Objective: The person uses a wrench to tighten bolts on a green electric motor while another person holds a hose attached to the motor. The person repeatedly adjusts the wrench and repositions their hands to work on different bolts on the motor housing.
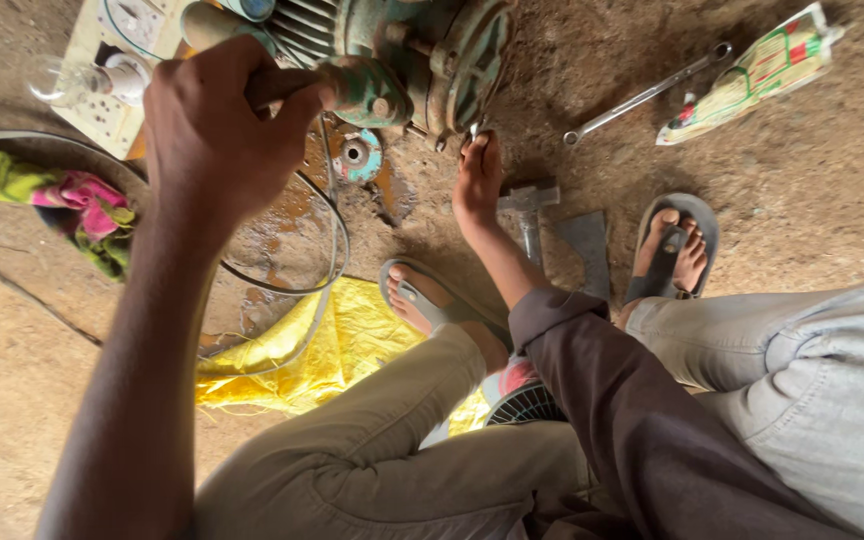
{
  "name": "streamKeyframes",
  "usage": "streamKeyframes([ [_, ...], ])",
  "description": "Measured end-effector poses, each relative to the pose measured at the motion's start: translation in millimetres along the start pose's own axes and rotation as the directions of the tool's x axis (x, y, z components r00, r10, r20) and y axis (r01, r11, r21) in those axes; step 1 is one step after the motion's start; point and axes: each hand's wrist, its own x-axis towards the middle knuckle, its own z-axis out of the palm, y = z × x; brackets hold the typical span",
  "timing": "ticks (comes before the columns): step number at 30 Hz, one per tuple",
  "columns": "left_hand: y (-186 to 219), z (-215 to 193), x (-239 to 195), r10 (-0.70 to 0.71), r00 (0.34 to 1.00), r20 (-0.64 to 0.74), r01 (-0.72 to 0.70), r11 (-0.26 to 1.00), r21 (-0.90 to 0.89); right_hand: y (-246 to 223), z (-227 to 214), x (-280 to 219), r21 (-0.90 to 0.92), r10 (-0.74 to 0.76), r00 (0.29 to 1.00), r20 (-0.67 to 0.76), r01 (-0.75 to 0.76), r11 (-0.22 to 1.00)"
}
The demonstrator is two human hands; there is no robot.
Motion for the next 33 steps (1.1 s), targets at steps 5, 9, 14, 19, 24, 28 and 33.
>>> streamKeyframes([
  [5, -1, -1, -3, -0.07, 0.996, 0.061, 0.072, 0.997, -0.032, -14, 6, -17, -0.235, -0.081, 0.997, -0.011, 0.076, 0.969],
  [9, 3, -3, 2, -0.019, 0.999, 0.038, 0.02, 1.0, -0.021, -35, 7, -5, -0.262, 0.116, 0.993, -0.025, -0.119, 0.958],
  [14, 10, -5, -3, -0.007, 1.0, -0.007, 0.007, 1.0, -0.015, -58, 28, -18, -0.017, 0.412, 0.9, -0.142, -0.419, 0.908],
  [19, 14, -6, 2, -0.085, 0.995, 0.049, 0.086, 0.996, -0.01, -99, 30, -12, 0.317, 0.679, 0.734, -0.007, -0.642, 0.698],
  [24, 10, -2, 0, 0.03, 0.999, -0.024, -0.03, 1.0, 0.007, -110, 23, -13, 0.331, 0.727, 0.686, 0.02, -0.691, 0.643],
  [28, 6, -3, 3, 0.023, 1.0, -0.005, -0.023, 1.0, 0.02, -102, 32, -4, 0.338, 0.735, 0.677, -0.022, -0.687, 0.643],
  [33, 6, -2, -2, 0.027, 1.0, -0.003, -0.027, 1.0, 0.01, -92, 38, -3, 0.297, 0.776, 0.626, -0.085, -0.727, 0.619],
])
